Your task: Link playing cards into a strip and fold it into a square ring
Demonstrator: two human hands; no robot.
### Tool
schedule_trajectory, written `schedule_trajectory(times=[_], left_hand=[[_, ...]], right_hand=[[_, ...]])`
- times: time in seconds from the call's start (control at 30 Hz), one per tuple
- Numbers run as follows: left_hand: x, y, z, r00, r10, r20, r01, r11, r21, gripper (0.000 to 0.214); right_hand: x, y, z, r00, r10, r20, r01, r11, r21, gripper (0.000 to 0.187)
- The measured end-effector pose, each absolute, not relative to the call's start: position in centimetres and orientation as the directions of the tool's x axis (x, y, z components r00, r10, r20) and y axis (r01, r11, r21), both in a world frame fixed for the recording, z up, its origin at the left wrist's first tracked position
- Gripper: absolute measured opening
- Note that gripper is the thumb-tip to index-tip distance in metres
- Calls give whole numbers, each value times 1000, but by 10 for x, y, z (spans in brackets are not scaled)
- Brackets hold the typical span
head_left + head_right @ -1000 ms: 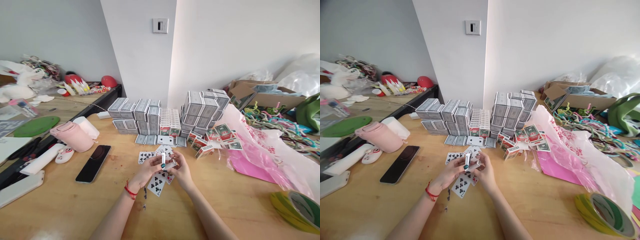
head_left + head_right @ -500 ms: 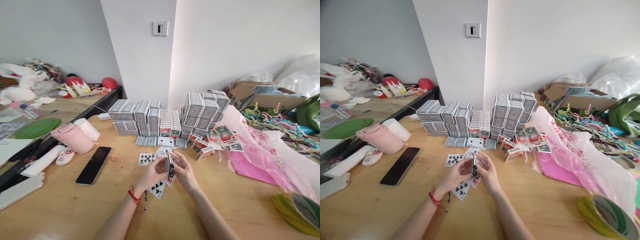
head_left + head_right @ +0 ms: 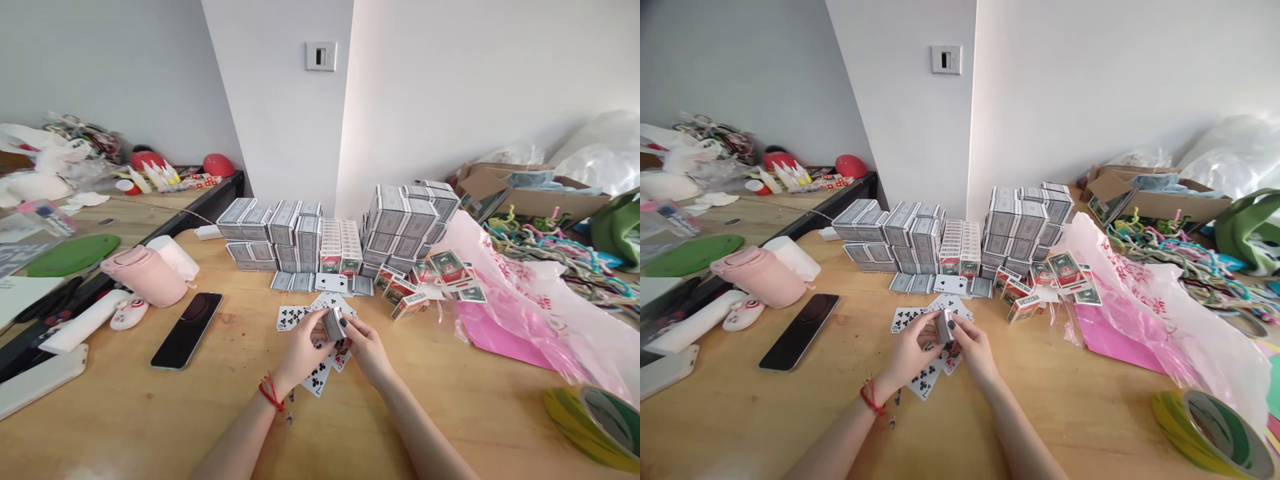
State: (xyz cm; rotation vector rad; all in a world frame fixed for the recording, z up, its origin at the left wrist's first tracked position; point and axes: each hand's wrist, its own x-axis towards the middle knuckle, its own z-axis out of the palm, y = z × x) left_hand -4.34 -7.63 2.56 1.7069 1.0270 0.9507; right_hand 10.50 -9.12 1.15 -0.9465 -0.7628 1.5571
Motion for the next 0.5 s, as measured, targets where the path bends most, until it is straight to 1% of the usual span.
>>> schedule_trajectory(times=[0.13,0.23,0.37,0.5], left_hand=[[-47,-75,21,355,900,253,335,-375,864,55],[-48,-75,17,364,886,286,385,-423,820,55],[-46,-76,16,376,883,283,377,-424,824,55],[-45,-77,17,375,884,281,364,-419,832,55]], right_hand=[[103,-91,9,-87,975,-202,-471,-219,-854,29],[104,-91,11,-109,969,-220,-506,-245,-827,26],[106,-90,11,-137,964,-230,-507,-267,-819,29],[106,-91,12,-100,971,-217,-443,-239,-864,31]])
